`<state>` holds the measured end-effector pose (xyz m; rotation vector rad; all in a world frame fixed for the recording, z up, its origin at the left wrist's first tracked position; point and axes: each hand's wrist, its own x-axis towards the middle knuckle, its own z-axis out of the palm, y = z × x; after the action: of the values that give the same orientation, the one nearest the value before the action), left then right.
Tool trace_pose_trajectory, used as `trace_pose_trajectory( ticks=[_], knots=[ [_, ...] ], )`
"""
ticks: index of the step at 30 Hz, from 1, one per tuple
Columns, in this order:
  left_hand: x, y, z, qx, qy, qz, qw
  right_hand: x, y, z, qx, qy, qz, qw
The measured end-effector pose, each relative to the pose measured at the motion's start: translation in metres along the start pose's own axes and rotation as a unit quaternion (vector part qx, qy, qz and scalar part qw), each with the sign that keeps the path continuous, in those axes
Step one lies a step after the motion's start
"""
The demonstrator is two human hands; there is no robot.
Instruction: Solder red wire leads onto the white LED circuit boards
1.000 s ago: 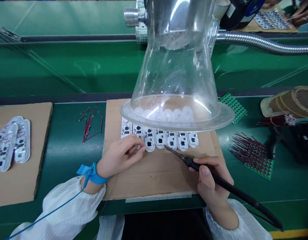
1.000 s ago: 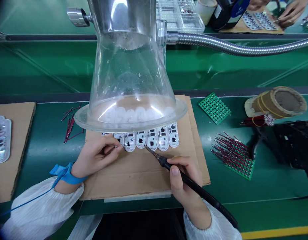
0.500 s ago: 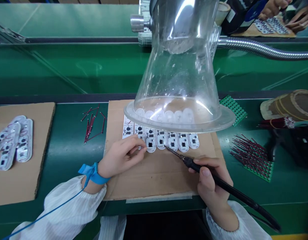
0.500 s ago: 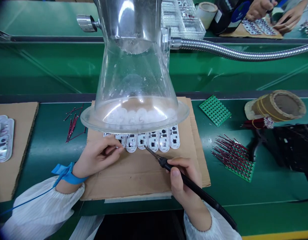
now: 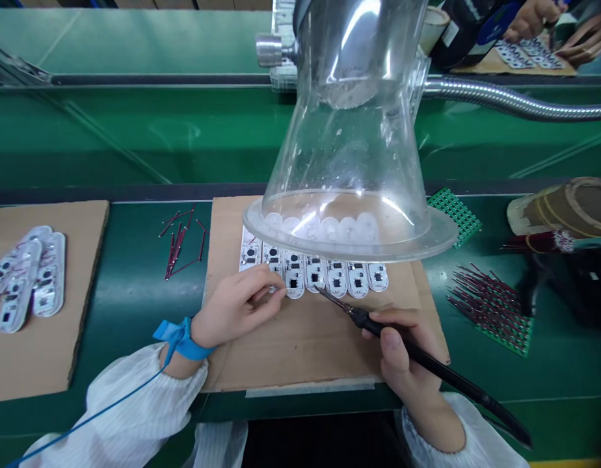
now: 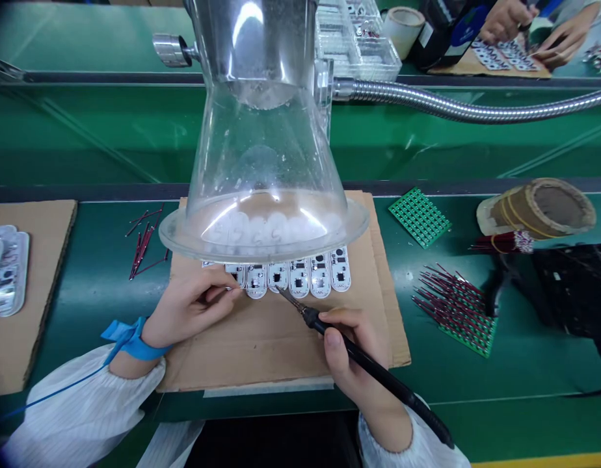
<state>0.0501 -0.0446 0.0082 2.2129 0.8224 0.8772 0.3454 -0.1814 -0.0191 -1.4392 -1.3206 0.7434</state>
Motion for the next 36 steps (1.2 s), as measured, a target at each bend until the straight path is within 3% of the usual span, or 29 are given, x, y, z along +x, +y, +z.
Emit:
trace_pose_trajectory(
  ticks=[14,23,28,36],
  knots=[
    [0.003,0.004,0.0,0.019,0.012,0.012,1.0,0.0,0.003,-0.002,-0.003,-0.02,-0.013,1.0],
    [-0.01,-0.009,-0.036,0.019,0.091,-0.021,0.995,0.012,-0.024,0.014,0.072,0.052,-0.015,0.996],
    [-0.017,-0.008,-0.032,-0.007,0.057,-0.01,0.998,0.01,-0.019,0.024,0.051,0.029,-0.003,0.998],
    [-0.012,-0.004,-0.023,-0.038,0.01,0.016,0.999,0.005,-0.008,0.019,0.059,0.019,-0.003,0.998]
  ],
)
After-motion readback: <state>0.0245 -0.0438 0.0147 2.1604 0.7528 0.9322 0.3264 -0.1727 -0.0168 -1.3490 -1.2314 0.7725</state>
